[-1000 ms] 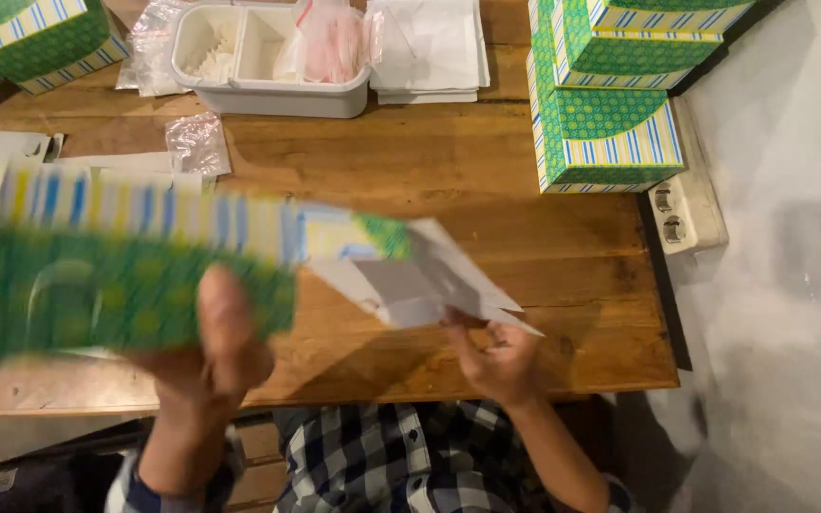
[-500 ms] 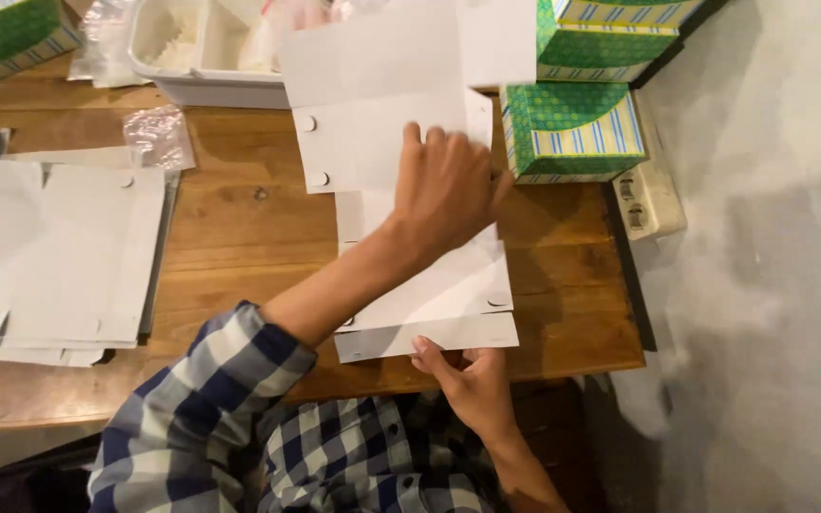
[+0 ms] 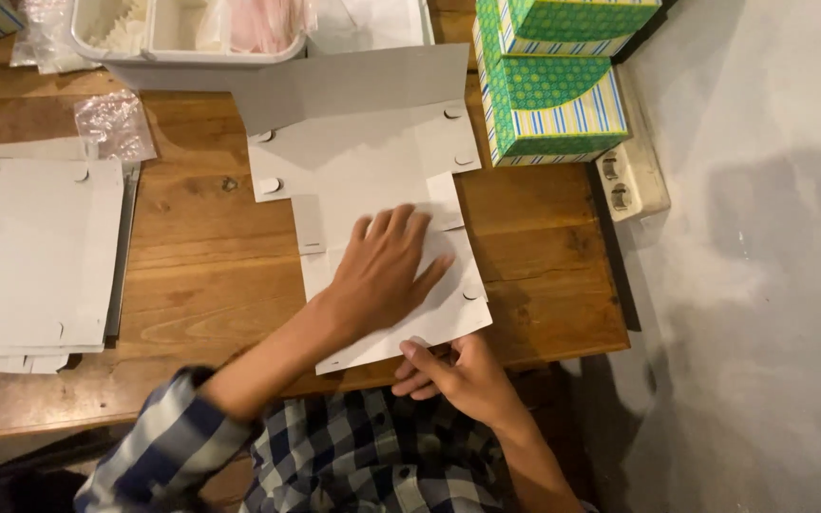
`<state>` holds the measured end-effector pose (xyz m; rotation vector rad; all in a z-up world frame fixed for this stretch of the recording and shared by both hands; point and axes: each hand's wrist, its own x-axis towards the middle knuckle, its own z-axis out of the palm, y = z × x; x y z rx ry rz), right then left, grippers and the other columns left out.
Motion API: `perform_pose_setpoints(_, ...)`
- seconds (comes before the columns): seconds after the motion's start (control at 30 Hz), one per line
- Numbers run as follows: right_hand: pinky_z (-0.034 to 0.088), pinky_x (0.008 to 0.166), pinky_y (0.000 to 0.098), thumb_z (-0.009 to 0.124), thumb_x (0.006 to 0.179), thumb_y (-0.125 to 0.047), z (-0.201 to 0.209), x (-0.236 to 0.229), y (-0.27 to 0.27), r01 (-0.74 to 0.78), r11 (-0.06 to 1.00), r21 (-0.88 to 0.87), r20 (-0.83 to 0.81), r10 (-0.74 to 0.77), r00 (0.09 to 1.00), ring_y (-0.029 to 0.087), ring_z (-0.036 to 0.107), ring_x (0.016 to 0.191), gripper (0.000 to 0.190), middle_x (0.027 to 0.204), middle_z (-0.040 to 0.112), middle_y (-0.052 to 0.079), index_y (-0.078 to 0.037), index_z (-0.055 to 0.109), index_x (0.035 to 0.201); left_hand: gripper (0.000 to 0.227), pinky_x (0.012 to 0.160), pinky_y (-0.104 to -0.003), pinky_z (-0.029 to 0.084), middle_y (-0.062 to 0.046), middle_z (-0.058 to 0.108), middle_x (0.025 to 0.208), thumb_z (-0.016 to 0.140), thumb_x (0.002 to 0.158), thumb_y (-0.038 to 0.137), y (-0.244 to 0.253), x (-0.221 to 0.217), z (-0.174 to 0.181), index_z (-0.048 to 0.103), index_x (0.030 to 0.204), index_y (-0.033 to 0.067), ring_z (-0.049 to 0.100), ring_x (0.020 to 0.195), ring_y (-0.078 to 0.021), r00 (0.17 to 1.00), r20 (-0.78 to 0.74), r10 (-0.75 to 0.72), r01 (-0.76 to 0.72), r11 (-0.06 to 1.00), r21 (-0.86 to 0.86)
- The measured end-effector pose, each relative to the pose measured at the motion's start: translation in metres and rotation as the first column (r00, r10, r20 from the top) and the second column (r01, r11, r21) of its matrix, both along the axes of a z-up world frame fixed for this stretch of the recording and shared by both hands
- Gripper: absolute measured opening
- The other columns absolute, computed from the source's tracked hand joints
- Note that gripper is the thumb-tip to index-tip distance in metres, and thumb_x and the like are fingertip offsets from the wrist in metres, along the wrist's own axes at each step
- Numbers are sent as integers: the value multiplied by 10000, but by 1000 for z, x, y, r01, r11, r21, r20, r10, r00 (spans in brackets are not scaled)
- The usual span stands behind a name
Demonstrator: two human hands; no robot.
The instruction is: The person assembles small cardboard boxes by folding flat white sheets along pre-cut lines and applying patterned tape to secure the edges. They handle multiple box blanks, fold flaps, and place tape on seams to form finished boxes.
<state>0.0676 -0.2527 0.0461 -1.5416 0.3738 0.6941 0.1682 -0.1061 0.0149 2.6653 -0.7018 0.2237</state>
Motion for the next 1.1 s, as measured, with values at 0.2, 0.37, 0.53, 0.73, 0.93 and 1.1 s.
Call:
perform_pose_setpoints(0.2,572,356,246,644,941,-366,-16,2,-46,-233,972,-33,82,235,969,313,823,512,515,610,771,257,91,737,723,872,1277,-473,-23,-214,29,1707,357,1044,632,44,-44,-14,137,1634,29,-14,1586,-318,966,-188,-177,172,984,-39)
perform_pose_setpoints(0.37,648,464,317,670,909,-290,1,-5,-60,-8,953,-304,121,47,992,272,813,539,335,743,789,156,6,761,1038,857,1310,-478,92,-205,167,1703,442,1038,624,47,-45,-16,240,1625,34,122,1595,-319,986,16,-167,167,986,-17)
perform_pose_setpoints(0.53,430,400,233,657,935,-261,-7,-21,-51,76,916,-395,576,182,797,110,586,484,293,761,745,68,-34,776,1078,862,1298,-503,122,-220,210,1688,516,1011,620,45,-46,-10,309,1593,19,173,1583,-343,988,20,-155,155,987,-43)
perform_pose_setpoints(0.73,479,912,394,672,948,-235,-22,-11,-42,282,746,-603,784,491,380,259,583,1089,163,1171,681,61,-149,809,967,575,1267,-532,218,-174,461,1550,590,1025,461,38,-63,-10,490,1459,97,394,1474,-340,977,82,-197,203,977,-69)
perform_pose_setpoints(0.93,236,1245,688,713,908,-203,-24,-4,-46,232,777,-585,785,471,404,347,528,1395,83,1388,616,97,-214,780,956,246,1201,-553,319,-145,603,1391,629,1024,265,34,-88,0,712,1190,104,502,1380,-327,952,18,-304,297,914,-276)
perform_pose_setpoints(1.1,208,1268,641,679,918,-289,-22,0,-44,203,739,-642,719,489,494,318,461,1478,321,1509,554,107,-149,684,1206,273,1211,-544,313,-139,576,1433,602,1040,271,34,-88,6,718,1190,76,465,1430,-315,956,-16,-294,272,902,-336)
